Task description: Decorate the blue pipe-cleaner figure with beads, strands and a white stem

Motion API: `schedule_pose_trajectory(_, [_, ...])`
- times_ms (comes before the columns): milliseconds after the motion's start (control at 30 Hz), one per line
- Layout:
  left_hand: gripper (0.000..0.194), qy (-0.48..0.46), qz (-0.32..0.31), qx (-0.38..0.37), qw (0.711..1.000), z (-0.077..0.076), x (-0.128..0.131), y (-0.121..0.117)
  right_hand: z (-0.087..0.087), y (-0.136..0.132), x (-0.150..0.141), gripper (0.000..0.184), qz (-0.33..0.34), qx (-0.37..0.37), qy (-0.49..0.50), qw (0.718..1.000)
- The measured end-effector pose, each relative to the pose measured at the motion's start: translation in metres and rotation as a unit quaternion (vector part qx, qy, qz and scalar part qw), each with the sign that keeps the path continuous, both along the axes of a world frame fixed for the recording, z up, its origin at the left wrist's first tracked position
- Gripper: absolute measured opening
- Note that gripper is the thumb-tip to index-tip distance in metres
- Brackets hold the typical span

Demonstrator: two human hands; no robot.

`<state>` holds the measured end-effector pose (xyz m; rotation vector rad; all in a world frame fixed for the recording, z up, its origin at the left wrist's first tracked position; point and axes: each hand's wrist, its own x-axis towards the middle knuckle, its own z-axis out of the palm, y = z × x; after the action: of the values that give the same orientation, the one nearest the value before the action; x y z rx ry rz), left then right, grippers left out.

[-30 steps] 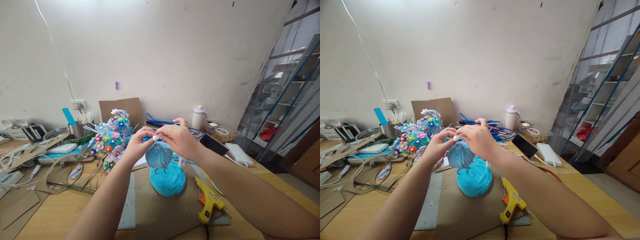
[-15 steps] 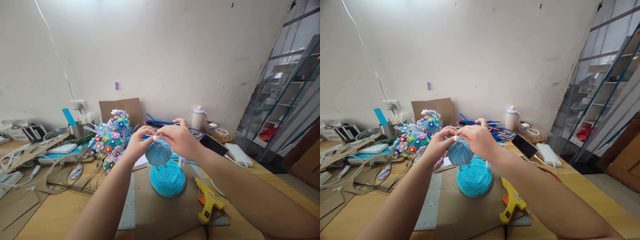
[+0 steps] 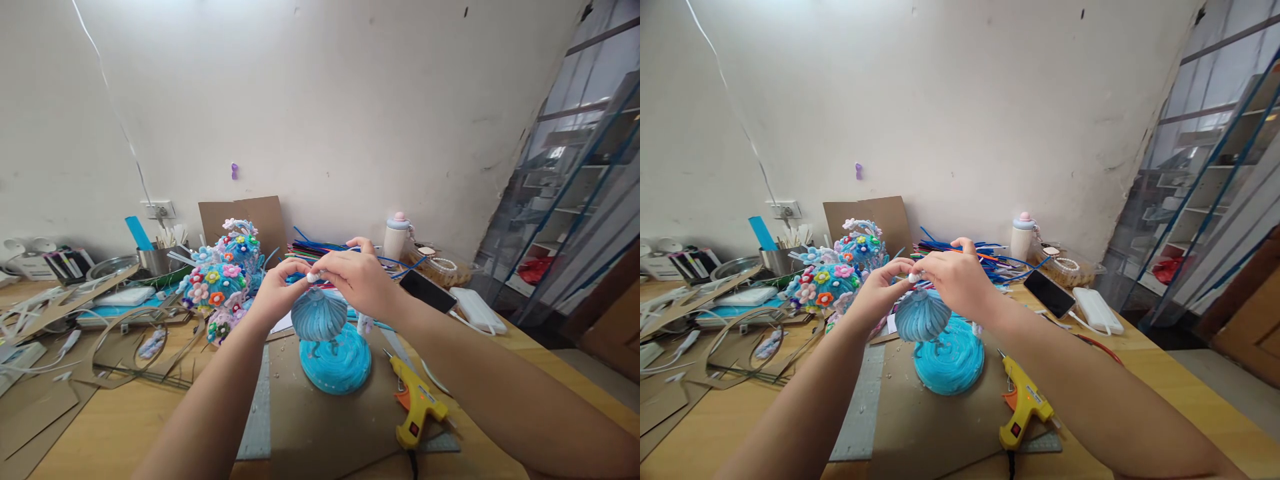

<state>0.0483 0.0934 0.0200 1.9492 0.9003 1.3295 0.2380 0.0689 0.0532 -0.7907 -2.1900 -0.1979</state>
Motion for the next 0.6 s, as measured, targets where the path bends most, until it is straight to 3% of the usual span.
schedule_pose_trajectory(400, [0.018,-0.009,-0.023,-0.050,0.998,-0.006,-0.006,-0.009,0.001,0.000,-0.001,0.016,-0.014,0.000,-0.007,1.000])
schedule_pose_trajectory(600, [0.019,0.015,0.020,0.001,1.000,-0.004,-0.002,-0.012,0.001,0.000,-0.002,0.017,-0.014,-0.003,-0.002,1.000])
